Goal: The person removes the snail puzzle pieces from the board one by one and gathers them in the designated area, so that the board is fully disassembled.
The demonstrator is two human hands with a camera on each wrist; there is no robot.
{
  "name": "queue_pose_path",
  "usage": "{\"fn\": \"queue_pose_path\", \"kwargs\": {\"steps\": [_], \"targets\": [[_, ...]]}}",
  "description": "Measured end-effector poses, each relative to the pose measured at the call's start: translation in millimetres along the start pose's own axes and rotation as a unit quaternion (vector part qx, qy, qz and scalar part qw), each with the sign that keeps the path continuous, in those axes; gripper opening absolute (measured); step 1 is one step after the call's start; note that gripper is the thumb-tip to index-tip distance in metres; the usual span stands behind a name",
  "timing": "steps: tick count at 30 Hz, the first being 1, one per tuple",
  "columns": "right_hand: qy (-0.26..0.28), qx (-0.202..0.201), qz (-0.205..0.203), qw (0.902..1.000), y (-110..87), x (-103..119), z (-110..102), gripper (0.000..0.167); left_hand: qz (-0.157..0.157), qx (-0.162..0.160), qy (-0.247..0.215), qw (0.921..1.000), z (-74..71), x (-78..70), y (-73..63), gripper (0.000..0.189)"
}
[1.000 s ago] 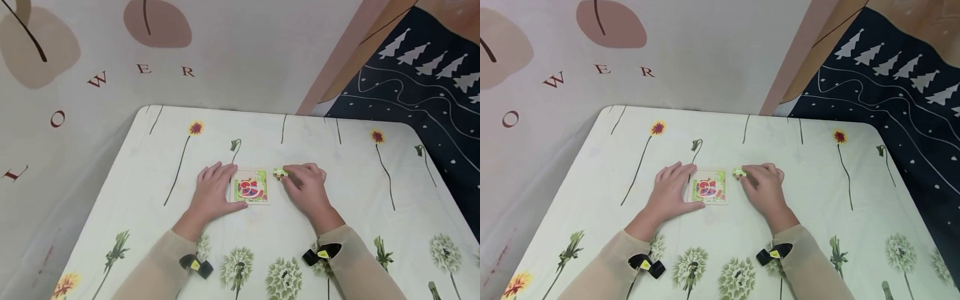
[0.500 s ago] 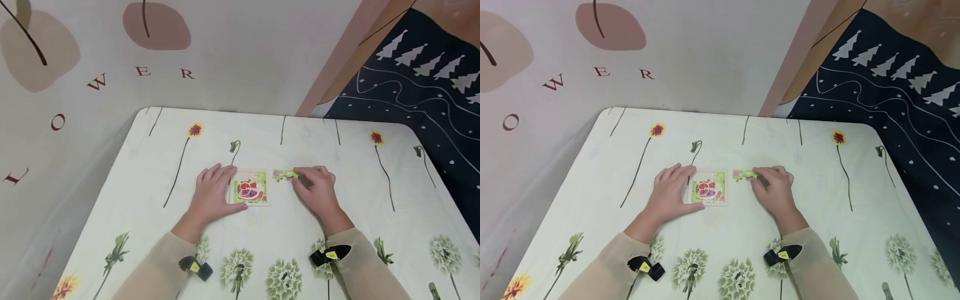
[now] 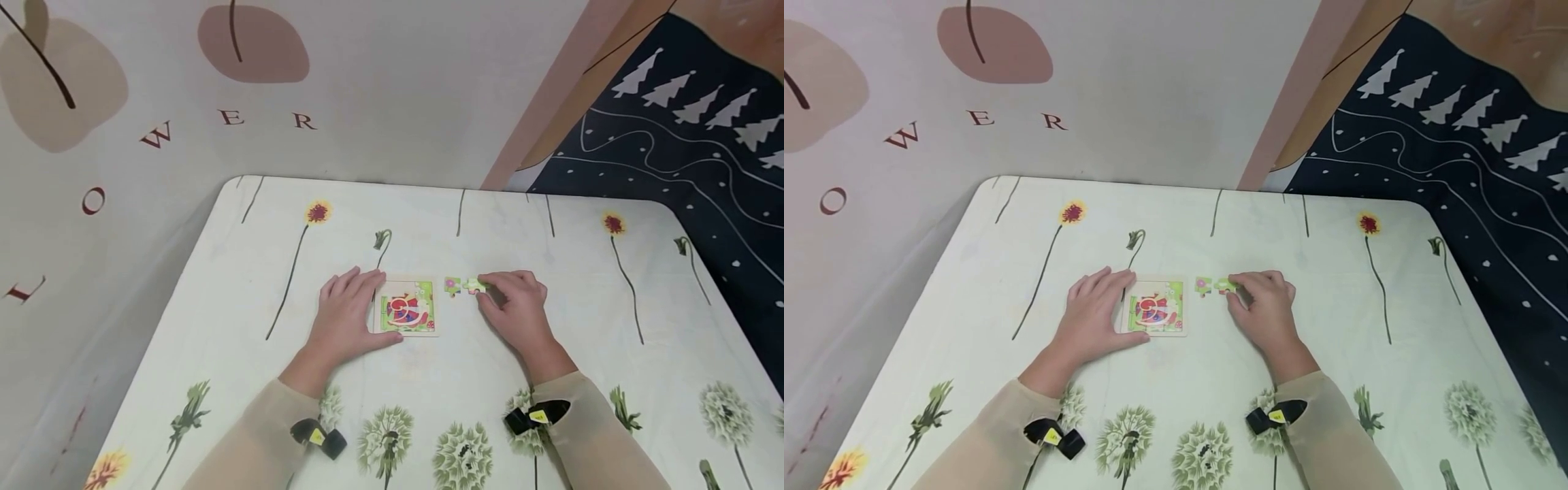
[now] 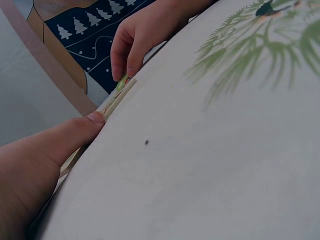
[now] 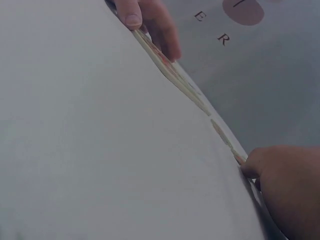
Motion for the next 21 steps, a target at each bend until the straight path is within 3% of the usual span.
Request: {"fn": "queue_pose_path", "kwargs": {"steps": [9,21], "targets": [[-0.002,0.005,0.016,0.9999,-0.5,1,-1,0.024,0.000,0.004,-0.005,1.0000,0.6,-0.6,0.7,0.113],[0.004,0.003,-0.011,0.9999,3.6,12,5,0.028,0.000,-0.003,-0.010,0.9999,0.4,-0.1,-0.7,0.111]]}}
Point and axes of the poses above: each hand's wrist, its own y-axis towards the middle knuckle, its own z-axis out of the palm, x = y × z, the point moved 5 cm from there along y, towards the middle knuckle, and after that the axes turned 1 degree about x, right-handed, at the moved point
